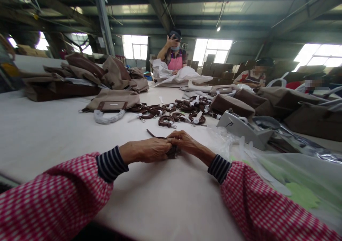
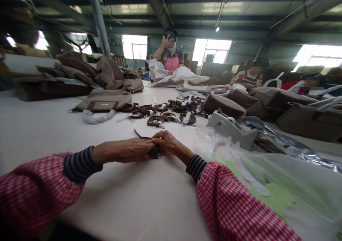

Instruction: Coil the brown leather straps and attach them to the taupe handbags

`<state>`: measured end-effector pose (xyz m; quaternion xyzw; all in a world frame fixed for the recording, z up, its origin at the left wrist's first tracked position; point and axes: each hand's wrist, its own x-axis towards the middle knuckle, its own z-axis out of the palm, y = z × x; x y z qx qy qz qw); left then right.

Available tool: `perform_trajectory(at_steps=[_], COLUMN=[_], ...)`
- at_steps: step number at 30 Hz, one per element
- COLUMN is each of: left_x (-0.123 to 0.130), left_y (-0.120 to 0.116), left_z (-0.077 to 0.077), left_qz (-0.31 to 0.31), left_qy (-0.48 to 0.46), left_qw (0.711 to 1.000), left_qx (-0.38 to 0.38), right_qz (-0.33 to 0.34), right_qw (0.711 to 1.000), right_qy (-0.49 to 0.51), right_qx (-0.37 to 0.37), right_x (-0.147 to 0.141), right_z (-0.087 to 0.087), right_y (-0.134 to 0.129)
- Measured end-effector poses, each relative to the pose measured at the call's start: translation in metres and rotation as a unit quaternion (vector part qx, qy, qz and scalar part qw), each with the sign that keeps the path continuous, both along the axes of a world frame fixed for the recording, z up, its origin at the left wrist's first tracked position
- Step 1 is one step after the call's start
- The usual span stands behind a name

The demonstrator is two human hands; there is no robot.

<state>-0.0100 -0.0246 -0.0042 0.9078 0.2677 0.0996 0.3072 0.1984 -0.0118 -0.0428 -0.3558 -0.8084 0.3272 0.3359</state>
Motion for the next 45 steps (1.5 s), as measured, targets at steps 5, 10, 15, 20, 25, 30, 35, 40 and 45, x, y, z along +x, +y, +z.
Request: perform_trajectory(at_steps=[5, 10, 15, 20, 25, 30, 35, 40, 45], left_x=[-0.005, -0.020, -0.021, -0.019, -0.035, -0.039, -0.031, -0.034, -0.030], left_y=[-0.017, -0.031, -0.039, -0.042, -0.024, 0.003, 0.001, -0.004, -0.001], left_z=[-0.010, -0.032, -0.038, -0.035, -0.022, -0.011, -0.017, -0.020, -0.021], left_qz=[0.012, 0.053, 0.086, 0.097, 0.079, 0.198, 0.188, 0.201, 0.232], left_qy=[0.047, -0.022, -0.022, -0.020, -0.116, -0.004, 0.073, 0.055, 0.045], left_qw=[0.990, 0.966, 0.970, 0.964, 0.980, 0.955, 0.959, 0.964, 0.962], left_qx=[0.129, 0.253, 0.227, 0.245, 0.144, 0.220, 0.199, 0.164, 0.137], right_qz=[-0.061, -0.081, -0.091, -0.087, -0.110, -0.119, -0.116, -0.118, -0.126], right_qw=[0.996, 0.991, 0.952, 0.912, 0.908, 0.914, 0.921, 0.921, 0.924], right_qy=[-0.056, -0.094, -0.273, -0.387, -0.386, -0.366, -0.351, -0.349, -0.339], right_qx=[0.034, 0.048, 0.106, 0.104, 0.118, 0.129, 0.122, 0.129, 0.127], right_x=[-0.004, -0.010, -0.017, -0.033, -0.042, -0.039, -0.037, -0.036, -0.039], right_z=[-0.003, -0.004, 0.017, 0.039, 0.033, 0.023, 0.021, 0.019, 0.015], right_y=[-0.009, -0.016, -0.023, -0.027, -0.033, -0.037, -0.038, -0.038, -0.039])
